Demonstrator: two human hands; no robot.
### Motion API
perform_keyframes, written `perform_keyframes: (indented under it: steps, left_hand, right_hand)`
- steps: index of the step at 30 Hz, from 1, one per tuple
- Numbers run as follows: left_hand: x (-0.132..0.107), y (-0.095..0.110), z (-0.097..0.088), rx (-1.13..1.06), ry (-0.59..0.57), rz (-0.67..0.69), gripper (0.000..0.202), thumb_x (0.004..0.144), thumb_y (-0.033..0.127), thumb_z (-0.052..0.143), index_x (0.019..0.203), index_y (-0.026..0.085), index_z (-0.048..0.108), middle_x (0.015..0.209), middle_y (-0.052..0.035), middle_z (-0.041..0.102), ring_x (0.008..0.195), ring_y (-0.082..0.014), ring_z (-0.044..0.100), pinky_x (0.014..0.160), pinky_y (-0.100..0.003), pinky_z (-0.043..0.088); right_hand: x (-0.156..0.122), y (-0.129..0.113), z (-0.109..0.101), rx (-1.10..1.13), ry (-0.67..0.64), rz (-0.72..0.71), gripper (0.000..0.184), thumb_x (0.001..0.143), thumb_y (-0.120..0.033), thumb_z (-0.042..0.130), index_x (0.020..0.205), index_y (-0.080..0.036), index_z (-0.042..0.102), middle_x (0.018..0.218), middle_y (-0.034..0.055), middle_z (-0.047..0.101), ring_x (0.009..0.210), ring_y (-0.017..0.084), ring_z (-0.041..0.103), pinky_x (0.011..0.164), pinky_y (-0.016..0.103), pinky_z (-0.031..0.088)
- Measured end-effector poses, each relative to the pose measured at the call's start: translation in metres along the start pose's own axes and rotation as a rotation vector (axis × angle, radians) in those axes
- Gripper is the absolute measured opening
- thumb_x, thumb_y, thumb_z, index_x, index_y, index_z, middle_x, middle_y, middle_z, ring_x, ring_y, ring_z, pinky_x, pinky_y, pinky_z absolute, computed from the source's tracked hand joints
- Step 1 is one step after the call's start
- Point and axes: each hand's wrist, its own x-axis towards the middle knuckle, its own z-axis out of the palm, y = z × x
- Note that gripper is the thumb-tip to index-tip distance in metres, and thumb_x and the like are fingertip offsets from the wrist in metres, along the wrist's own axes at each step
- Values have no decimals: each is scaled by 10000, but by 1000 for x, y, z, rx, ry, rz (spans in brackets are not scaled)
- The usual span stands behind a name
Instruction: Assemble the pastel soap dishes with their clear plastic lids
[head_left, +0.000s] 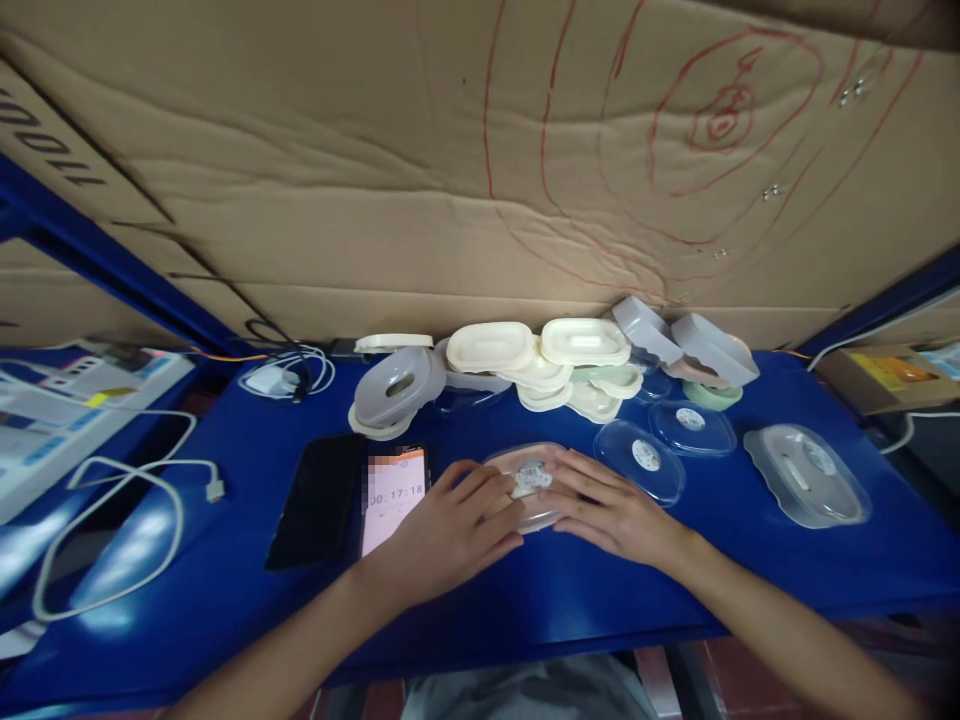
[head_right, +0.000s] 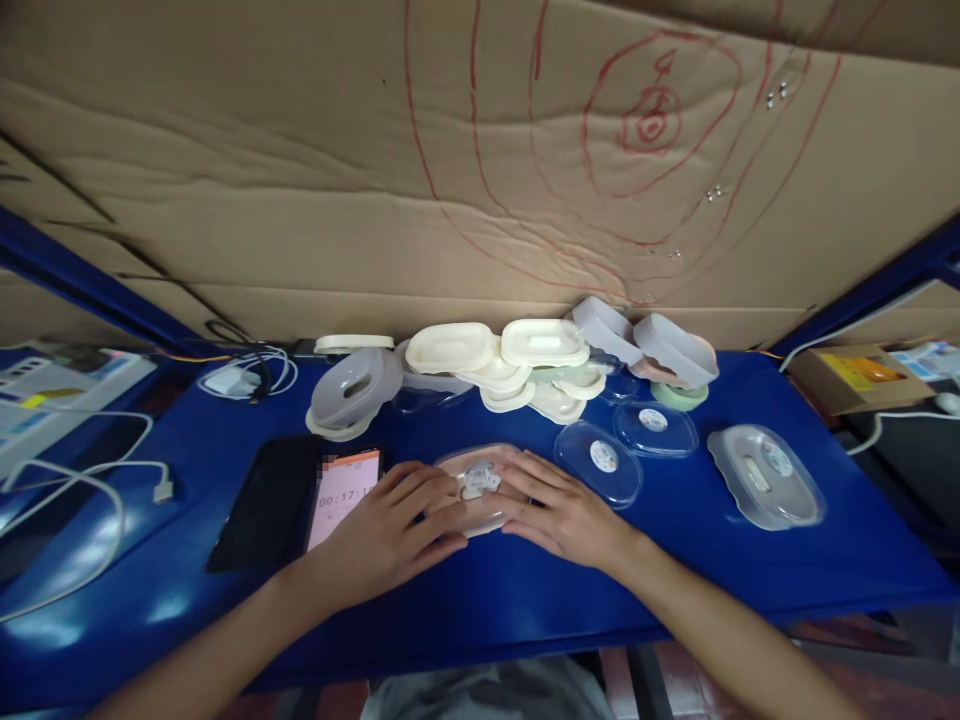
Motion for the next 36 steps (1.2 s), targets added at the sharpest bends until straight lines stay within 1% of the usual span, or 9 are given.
perform_keyframes:
  steps: [5, 12, 17, 20, 25, 28, 30, 33, 36]
  left_hand:
    - [-1, 6, 1, 105, 1, 57, 182, 1031, 265, 674, 1186, 172, 650, 1125, -91, 732, 1025, -267, 671, 902, -447, 506]
    - [-6, 11, 7, 220, 11, 141, 215, 1002, 201, 712, 1209, 165, 665, 1145, -96, 729, 1093, -284, 669, 882, -439, 502]
    - [-3, 6, 7, 133, 50, 135, 139, 1025, 244, 698, 1142, 170, 684, 1126, -84, 745, 1023, -248, 687, 919, -447, 530]
    - [-3, 4, 3, 61, 94, 135, 177, 1018, 305, 720, 1136, 179, 684, 1115, -89, 749, 1026, -240, 702, 933, -421, 559]
    - [-5, 2, -12, -30, 249, 68, 236, 1002, 334, 716, 1181, 187, 673, 1116, -108, 749, 992, -228, 719, 915, -378, 598]
    - [-4, 0, -17, -19, 280, 51, 187, 994, 259, 701, 1165, 185, 683, 1118, -110, 752, 983, -225, 728, 896, -375, 602]
    - [-3, 0, -17, -20, 271, 47, 130, 1001, 214, 675, 1125, 180, 693, 1103, -107, 755, 967, -224, 730, 872, -373, 600]
    - [1, 0, -12, -34, 240, 61, 83, 1021, 171, 624, 1054, 176, 700, 1084, -101, 756, 952, -229, 726, 847, -379, 588]
    - [4, 2, -6, -44, 177, 69, 107, 1037, 164, 595, 1022, 174, 700, 1071, -92, 746, 940, -233, 719, 827, -390, 574]
  right_hand:
    - [0, 1, 1, -2, -11, -16, 440, 1049, -215, 661, 1487, -198, 620, 1606, 126, 560, 1595, 268, 380, 1290, 490, 420]
    - [-4, 2, 7, 20, -64, -4, 540, 1057, -203, 636, 1584, -218, 519, 1636, 145, 520, 1593, 287, 383, 1300, 540, 382]
    - [0, 2, 8, 61, -129, 142, 755, 984, -319, 772, 1650, -245, 424, 1752, 182, 304, 1659, 360, 175, 1266, 594, 389]
    - [2, 1, 5, 83, -152, 118, 868, 969, -310, 791, 1698, -270, 322, 1762, 174, 283, 1649, 329, 236, 1272, 536, 401]
    - [-11, -9, -20, -65, -68, 108, 816, 1001, -279, 738, 1702, -309, 320, 1751, 127, 330, 1611, 352, 338, 1269, 543, 427]
    - [-44, -4, -53, -235, 111, 310, 816, 975, -280, 762, 1678, -388, 362, 1727, 78, 391, 1533, 360, 476, 1233, 539, 484]
    - [-82, 10, -82, -450, 312, 487, 782, 947, -342, 799, 1641, -383, 442, 1665, 84, 487, 1472, 365, 552, 1203, 558, 506]
    - [-160, 41, -126, -745, 613, 769, 760, 888, -554, 817, 1538, -219, 610, 1549, 176, 600, 1400, 445, 600, 1165, 619, 492]
    - [-244, 66, -154, -867, 762, 1013, 783, 858, -688, 766, 1476, -215, 680, 1458, 165, 667, 1338, 502, 628, 1115, 674, 478]
